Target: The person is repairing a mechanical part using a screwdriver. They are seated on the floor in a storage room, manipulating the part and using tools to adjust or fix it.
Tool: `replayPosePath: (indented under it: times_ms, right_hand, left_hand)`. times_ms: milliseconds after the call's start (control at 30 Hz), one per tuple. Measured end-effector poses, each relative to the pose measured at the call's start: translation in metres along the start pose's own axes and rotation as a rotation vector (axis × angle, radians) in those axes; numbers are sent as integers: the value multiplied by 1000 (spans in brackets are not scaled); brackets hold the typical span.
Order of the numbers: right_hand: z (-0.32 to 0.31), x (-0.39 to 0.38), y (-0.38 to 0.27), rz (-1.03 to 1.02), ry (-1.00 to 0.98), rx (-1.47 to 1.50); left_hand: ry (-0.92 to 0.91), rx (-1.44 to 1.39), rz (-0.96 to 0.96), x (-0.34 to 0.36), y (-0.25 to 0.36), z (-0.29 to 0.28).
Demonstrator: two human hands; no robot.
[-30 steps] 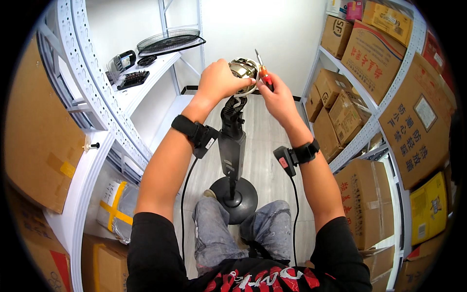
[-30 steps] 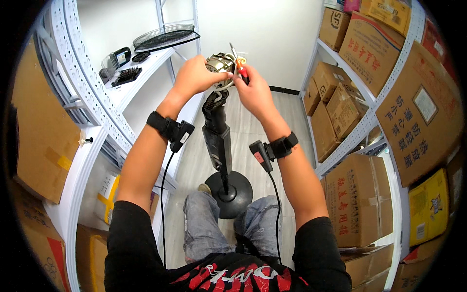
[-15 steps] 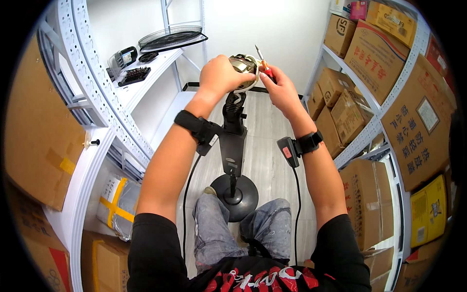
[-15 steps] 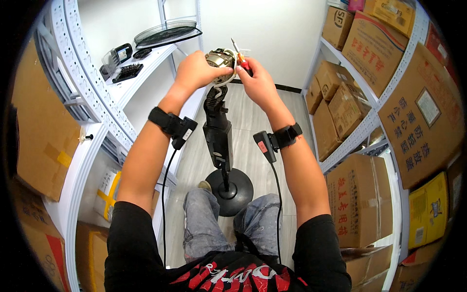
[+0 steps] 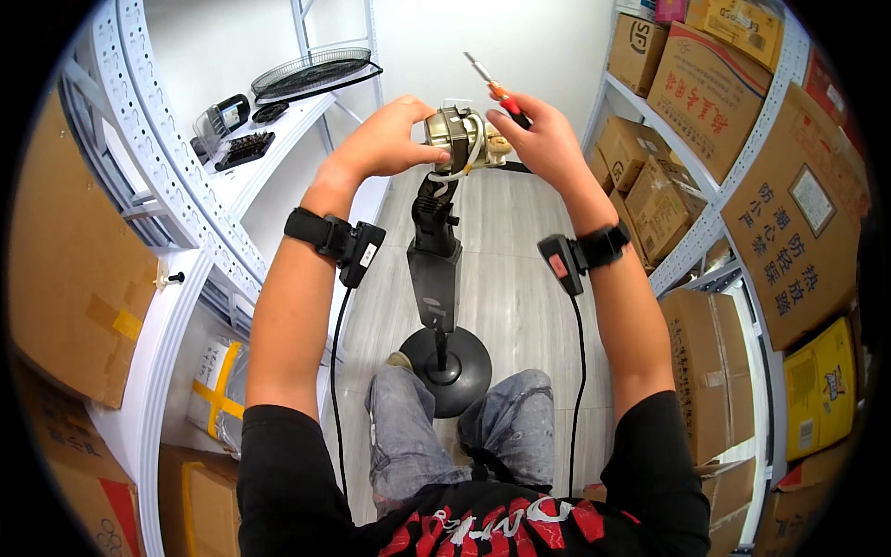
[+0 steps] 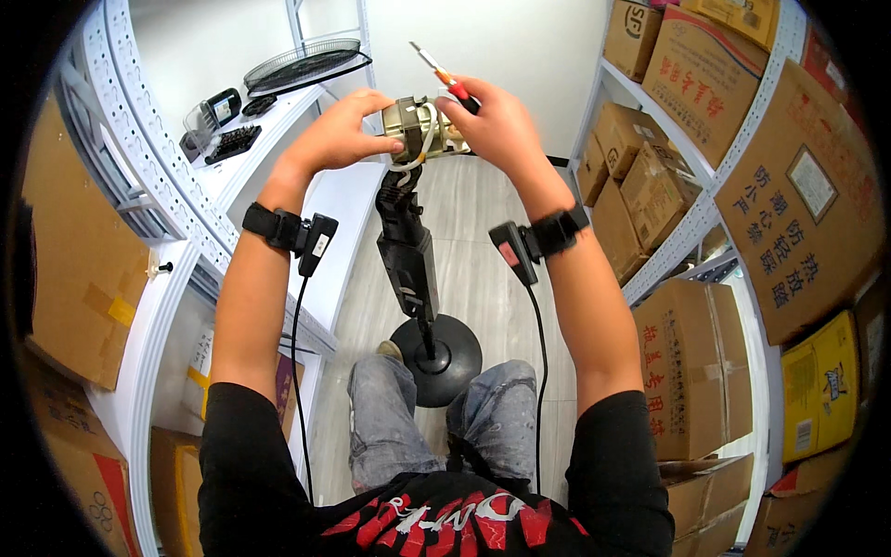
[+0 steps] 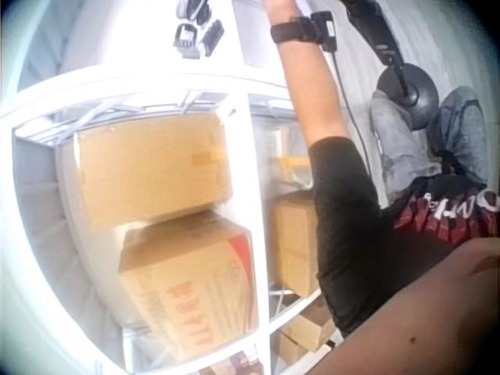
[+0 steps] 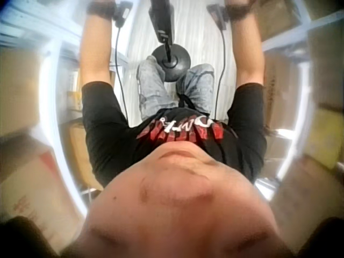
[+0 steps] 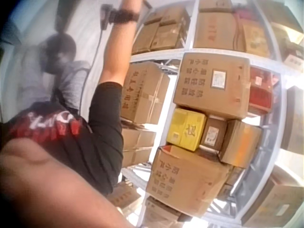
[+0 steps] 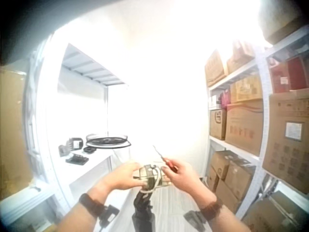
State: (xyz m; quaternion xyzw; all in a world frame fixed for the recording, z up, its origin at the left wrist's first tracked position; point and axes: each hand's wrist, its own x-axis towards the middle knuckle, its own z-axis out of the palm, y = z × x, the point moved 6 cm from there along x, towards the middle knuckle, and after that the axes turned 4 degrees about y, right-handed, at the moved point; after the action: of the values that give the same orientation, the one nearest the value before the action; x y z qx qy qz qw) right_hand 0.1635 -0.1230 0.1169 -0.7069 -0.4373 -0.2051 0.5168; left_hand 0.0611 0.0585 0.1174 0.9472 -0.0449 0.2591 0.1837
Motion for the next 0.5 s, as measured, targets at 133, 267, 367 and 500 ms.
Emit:
replayPosePath:
  times_ms: [133, 267, 367, 500]
  right_hand:
    - [11, 13, -3, 78, -179, -75]
    - [13, 12, -9, 113, -327, -120]
    - [21, 7, -14, 220, -533, -128]
    - [21, -9, -29, 348, -587, -73]
  left_hand:
    - [-138, -11, 59, 2, -10, -7]
    - [-268, -125, 125, 4, -2, -13]
    - [-257, -133, 180, 4, -7, -13]
    - [92, -119, 203, -25, -6, -24]
